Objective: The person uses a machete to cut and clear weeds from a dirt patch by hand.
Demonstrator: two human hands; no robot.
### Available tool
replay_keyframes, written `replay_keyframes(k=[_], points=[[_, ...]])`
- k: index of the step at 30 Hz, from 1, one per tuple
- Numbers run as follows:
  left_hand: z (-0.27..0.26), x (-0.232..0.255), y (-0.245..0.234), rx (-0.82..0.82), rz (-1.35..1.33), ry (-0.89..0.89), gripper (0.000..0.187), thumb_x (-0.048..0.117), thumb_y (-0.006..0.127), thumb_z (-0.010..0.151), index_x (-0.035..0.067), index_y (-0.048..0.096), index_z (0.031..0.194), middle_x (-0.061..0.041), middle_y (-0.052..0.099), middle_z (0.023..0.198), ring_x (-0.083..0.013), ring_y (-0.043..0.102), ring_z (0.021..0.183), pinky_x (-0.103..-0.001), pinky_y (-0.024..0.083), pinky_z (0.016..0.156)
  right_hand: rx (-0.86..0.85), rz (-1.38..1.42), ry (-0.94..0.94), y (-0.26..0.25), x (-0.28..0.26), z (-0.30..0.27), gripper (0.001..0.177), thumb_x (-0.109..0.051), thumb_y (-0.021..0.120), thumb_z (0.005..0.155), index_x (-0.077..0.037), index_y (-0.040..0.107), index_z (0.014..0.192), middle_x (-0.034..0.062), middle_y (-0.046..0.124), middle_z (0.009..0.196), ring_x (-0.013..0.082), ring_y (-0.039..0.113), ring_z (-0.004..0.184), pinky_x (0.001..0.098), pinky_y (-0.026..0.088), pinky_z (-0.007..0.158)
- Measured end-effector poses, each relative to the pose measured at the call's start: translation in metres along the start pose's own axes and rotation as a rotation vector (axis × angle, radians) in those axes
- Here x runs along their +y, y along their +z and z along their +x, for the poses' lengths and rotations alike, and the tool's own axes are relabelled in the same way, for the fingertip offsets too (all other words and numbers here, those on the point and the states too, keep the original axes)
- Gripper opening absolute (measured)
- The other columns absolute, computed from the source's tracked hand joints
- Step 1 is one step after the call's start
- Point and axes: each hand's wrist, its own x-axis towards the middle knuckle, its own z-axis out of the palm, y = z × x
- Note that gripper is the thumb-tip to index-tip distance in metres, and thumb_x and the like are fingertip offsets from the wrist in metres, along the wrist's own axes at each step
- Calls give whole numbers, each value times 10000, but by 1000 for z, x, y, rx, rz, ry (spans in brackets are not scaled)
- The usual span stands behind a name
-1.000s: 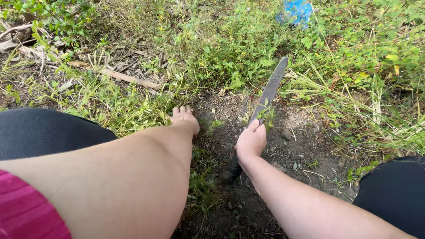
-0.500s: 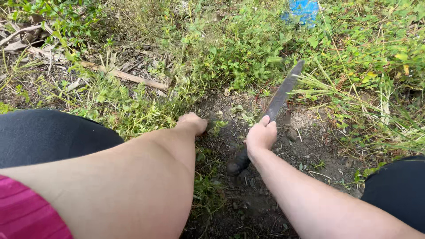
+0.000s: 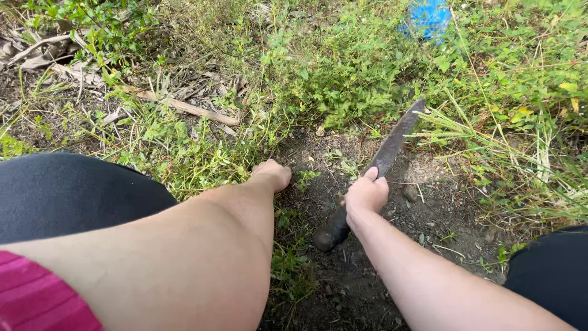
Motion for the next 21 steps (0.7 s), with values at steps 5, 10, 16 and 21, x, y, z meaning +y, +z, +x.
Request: replay_keyframes(k=[5,10,16,21], points=[[-3,-3,0,-14,1,-7,614,408,478,1007,27,493,1489,-175,460,1570,-329,451,1452,-445,356,1216,-613,-698,129,-24,39,-43,361,-369,492,1048,-40,582,929,84,592,654,208,548,463,404,485,448],[0,-3,6,-39,-8,-11,601,376,459,1007,2,509,1475,-219,504,1530,-348,521,1400,-446,389,1190,-297,-270,-45,-20,19,-2,461,-418,414,1089,-20,525,884,76,550,635,195,499,443,396,454,417],[-4,-1,0,-19,-64,-32,590,362,469,995,10,530,1464,-204,506,1532,-343,518,1404,-453,382,1198,-526,-667,13,-13,30,-23,424,-416,421,1079,-33,512,920,83,541,637,205,504,435,395,446,412],[-8,-2,-1,-15,-8,-11,615,428,450,1020,32,495,1488,-191,471,1552,-357,455,1436,-468,324,1224,-498,-561,101,-19,14,-19,424,-418,438,1072,-32,562,947,77,563,647,191,520,442,381,459,416]])
